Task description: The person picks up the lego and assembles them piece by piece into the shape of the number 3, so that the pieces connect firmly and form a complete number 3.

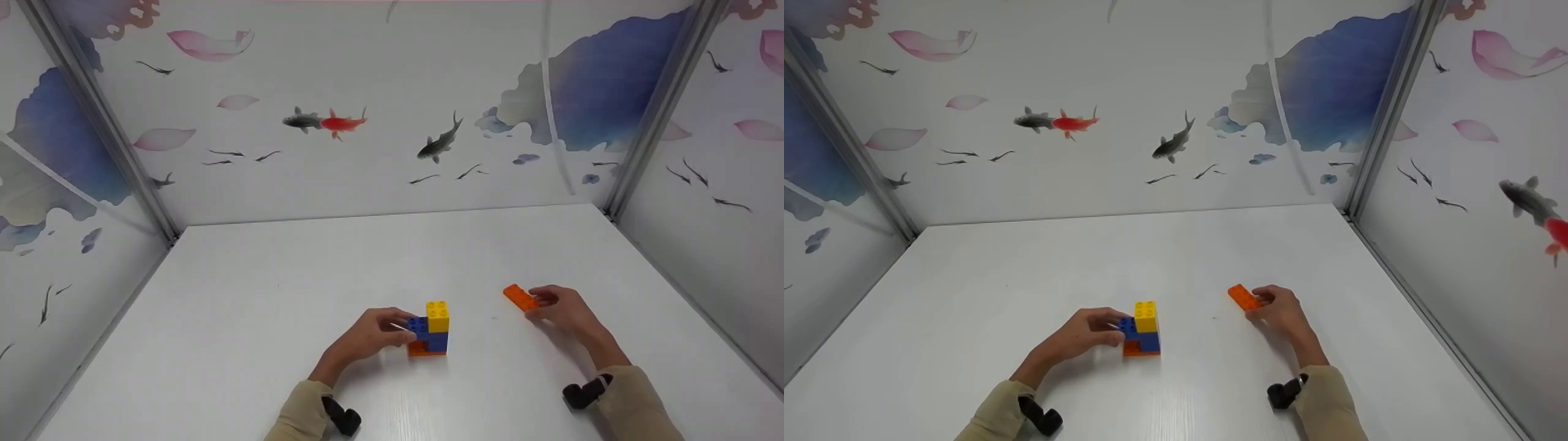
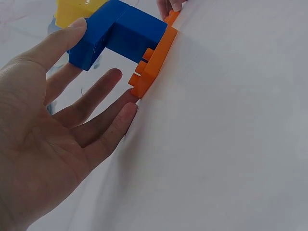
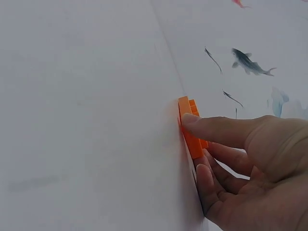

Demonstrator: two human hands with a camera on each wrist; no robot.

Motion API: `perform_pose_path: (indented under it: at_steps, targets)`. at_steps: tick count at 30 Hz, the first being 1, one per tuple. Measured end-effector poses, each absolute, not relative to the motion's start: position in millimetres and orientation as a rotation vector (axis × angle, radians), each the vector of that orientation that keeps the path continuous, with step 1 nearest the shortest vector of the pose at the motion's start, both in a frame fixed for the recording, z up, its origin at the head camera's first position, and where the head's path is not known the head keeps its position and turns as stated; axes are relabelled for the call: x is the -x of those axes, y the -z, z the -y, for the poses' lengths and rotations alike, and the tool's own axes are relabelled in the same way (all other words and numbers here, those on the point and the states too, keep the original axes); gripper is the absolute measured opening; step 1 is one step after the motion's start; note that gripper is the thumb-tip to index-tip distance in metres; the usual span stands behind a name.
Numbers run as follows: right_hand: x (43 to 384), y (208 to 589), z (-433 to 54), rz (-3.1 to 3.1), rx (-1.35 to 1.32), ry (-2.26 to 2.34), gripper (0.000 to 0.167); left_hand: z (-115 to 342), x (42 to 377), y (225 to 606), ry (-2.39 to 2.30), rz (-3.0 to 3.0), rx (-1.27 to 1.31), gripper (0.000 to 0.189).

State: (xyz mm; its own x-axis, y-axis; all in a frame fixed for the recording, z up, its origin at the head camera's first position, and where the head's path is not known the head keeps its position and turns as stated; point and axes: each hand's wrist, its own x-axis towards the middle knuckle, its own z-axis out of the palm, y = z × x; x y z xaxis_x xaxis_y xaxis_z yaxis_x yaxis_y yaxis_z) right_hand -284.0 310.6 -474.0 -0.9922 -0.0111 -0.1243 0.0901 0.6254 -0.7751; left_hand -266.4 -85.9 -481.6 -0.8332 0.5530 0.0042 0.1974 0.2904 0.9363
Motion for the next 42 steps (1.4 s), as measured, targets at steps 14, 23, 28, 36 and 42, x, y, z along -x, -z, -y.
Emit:
perform_pose_path:
  at_steps: [14, 23, 28, 36, 42]
  targets:
    - [289.8, 469.6, -311.1, -2.637, -0.081, 1.462, 0.051, 86.2, 266.1, 478.8, -1.538, -2.249, -0.675, 0.035]
    - [282.2, 444.8, -296.5, -2.68, 0.03, 1.556, 0.052, 86.5, 266.2, 479.1, -1.543, -2.242, -0.681, 0.036]
    - [273.0, 429.0, -282.4, -2.716, 0.118, 1.6, 0.049, 85.9, 265.9, 480.7, -1.551, -2.239, -0.669, 0.036]
    - [263.0, 414.3, -268.2, -2.756, 0.202, 1.631, 0.047, 85.9, 267.3, 482.5, -1.57, -2.228, -0.689, 0.035]
    - [252.3, 403.2, -256.7, -2.78, 0.245, 1.627, 0.045, 86.4, 266.8, 480.8, -1.562, -2.227, -0.694, 0.035]
